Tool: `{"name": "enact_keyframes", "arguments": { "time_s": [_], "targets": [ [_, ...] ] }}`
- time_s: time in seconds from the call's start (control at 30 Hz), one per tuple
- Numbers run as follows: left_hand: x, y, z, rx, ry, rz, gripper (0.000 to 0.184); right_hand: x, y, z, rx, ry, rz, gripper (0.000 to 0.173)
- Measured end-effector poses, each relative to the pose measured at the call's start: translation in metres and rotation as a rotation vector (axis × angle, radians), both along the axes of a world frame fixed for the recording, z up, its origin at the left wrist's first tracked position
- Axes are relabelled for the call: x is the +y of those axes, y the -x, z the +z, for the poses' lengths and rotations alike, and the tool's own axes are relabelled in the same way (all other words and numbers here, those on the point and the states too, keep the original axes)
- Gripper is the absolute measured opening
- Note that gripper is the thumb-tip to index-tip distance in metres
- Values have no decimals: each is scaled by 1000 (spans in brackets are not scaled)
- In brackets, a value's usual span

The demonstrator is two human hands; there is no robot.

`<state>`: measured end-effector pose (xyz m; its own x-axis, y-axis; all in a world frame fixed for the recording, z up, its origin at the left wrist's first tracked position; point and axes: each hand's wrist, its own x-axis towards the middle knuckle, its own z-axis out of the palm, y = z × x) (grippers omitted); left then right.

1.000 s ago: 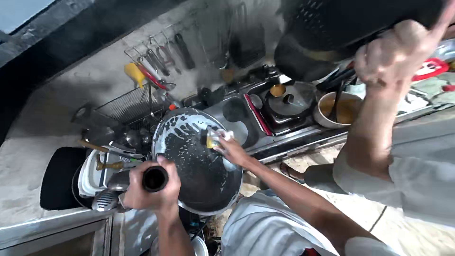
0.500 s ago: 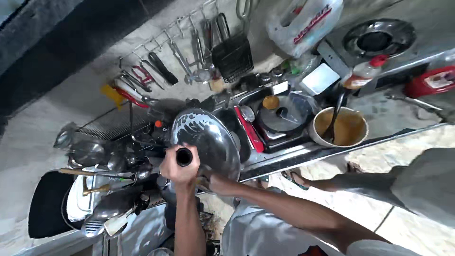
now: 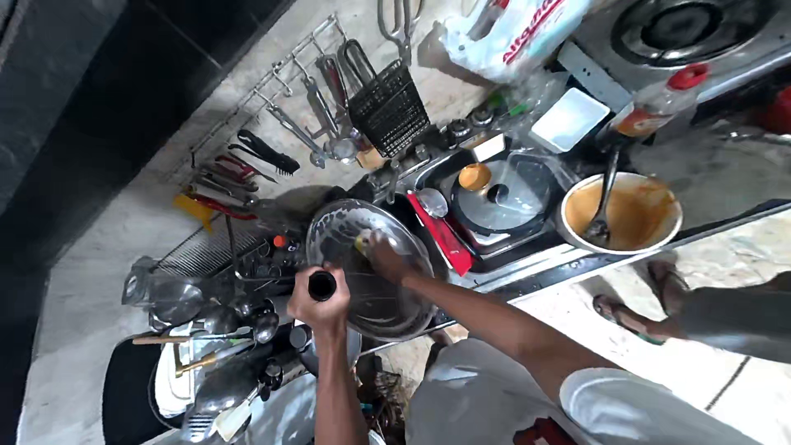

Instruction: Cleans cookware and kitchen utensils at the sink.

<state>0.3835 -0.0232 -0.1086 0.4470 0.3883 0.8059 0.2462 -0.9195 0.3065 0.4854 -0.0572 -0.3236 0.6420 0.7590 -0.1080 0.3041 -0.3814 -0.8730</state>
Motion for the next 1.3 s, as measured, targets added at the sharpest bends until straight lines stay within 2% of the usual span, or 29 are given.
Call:
{"name": "enact_keyframes", "arguments": {
  "time_s": [0.07,0.13,0.2,0.27,0.33,0.4,0.43,0.5,0.57,0.63,0.7,0.73,0.8,0.87,0.93,1.0,1.07,1.13,1.17,1.23,1.3],
  "targets": [
    [11,-3,-1,-11,-4,40,24,7,23,27,5,-104,116,58],
    [25,-5,-1,-17,6,71,25,-18,53,46,59,-199,336,61],
    [34,-7,-5,-23,38,15,25,-36,67,66,55,-313,467,54],
    [29,-6,-14,6,93,-49,26,-25,63,88,84,-462,378,50],
    [21,-9,-19,27,119,-86,25,19,35,86,34,-508,118,47],
    [17,-7,-16,7,105,-106,21,51,-4,55,-89,-380,-117,40],
    [19,-6,-13,-12,86,-113,21,52,-23,32,-146,-242,-151,41],
    [25,-5,-6,-42,48,-99,21,30,-47,-17,-227,-29,-136,43],
    [37,-7,0,-53,23,-51,22,-16,-42,-44,-248,127,21,44],
    [48,-9,6,-35,18,-21,22,-56,-24,-42,-195,150,220,45],
    [47,-10,9,9,47,-31,20,-64,-21,-34,-201,167,293,42],
    [44,-9,8,31,69,-43,21,-57,-26,-32,-211,177,254,43],
    [38,-8,4,44,100,-90,22,-23,-47,-29,-224,139,35,42],
    [29,-9,-2,45,125,-137,22,21,-62,-19,-93,-9,-221,42],
    [19,-12,-6,59,154,-164,20,59,-56,9,94,-165,-352,52],
    [12,-16,-8,81,186,-183,20,71,-30,47,80,-355,-349,46],
    [12,-20,-9,91,191,-195,22,59,-6,75,-60,-559,-210,38],
    [11,-20,-9,94,180,-198,24,48,-5,82,-186,-537,-123,37],
    [10,-18,-9,99,171,-205,23,49,-11,76,-239,-492,-167,37],
    [6,-15,-6,101,134,-191,22,47,-40,63,-155,-288,-222,41],
    [6,-11,2,91,94,-146,22,35,-68,29,-126,-174,-242,43]
  ]
}}
